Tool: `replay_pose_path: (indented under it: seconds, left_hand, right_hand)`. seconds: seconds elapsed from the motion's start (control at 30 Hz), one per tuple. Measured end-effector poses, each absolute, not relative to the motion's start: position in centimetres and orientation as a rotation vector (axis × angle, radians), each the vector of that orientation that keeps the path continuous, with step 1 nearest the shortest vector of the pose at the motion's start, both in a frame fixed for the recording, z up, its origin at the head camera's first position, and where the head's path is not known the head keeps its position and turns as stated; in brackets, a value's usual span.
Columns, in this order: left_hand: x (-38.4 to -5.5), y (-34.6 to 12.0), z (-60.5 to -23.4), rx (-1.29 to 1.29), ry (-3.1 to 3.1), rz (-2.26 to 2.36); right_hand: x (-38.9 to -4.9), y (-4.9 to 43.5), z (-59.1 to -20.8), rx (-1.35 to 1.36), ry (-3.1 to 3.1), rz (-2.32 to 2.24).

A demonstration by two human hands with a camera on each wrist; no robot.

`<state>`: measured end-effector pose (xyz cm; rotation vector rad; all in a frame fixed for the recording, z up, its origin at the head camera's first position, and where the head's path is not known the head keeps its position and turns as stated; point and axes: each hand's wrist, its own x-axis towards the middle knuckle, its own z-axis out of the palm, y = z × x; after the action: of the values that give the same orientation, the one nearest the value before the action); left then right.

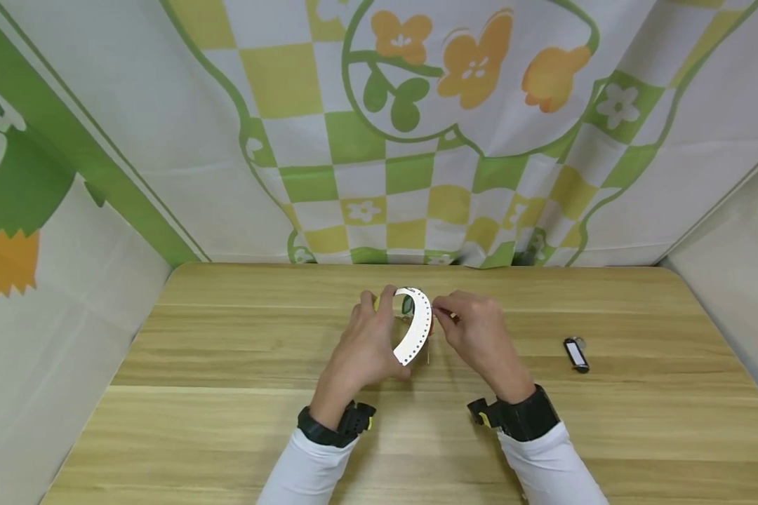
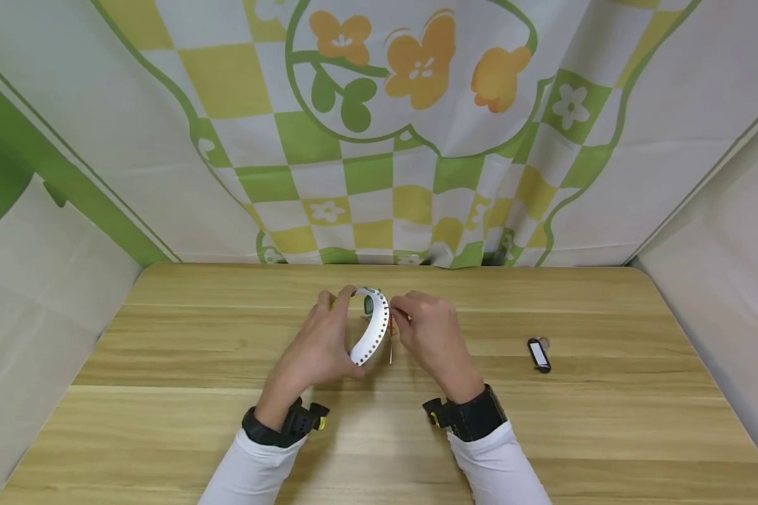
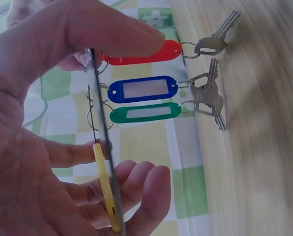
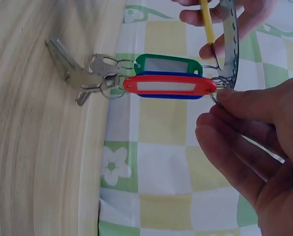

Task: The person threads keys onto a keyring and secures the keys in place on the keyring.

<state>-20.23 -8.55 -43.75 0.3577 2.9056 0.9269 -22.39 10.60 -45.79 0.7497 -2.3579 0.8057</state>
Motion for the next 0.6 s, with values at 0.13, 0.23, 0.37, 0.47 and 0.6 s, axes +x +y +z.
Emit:
replay_pose_path:
  seconds: [0.13,0.23,0.37,0.47,0.6]
  left_hand:
    - [-20.2,-8.5,-43.7,0.344,2.915,0.933]
    - [-20.3,-8.2,-43.7,0.312,2.929,0.937]
    - [-20.2,-8.0,-43.8,0.286,2.935,0.952]
    - [-20.2,-8.0,-43.8,0.296,2.923,0.964]
    - [-20.2,-8.2,-43.7,0.327,2.902,0.986]
  right_hand:
    - [-22.3,10.2,-45.6,0.614,-2.429,0.863]
    - [-22.1,9.7,-45.6,0.431,-2.478,0.934]
    - [-21.8,9.2,-45.6,0.315,-2.476,0.964]
    - [-21.9,9.3,-45.7,0.361,-2.442,0.948]
    - [-22.2,9.8,-45.8,0.517,-2.364,0.940]
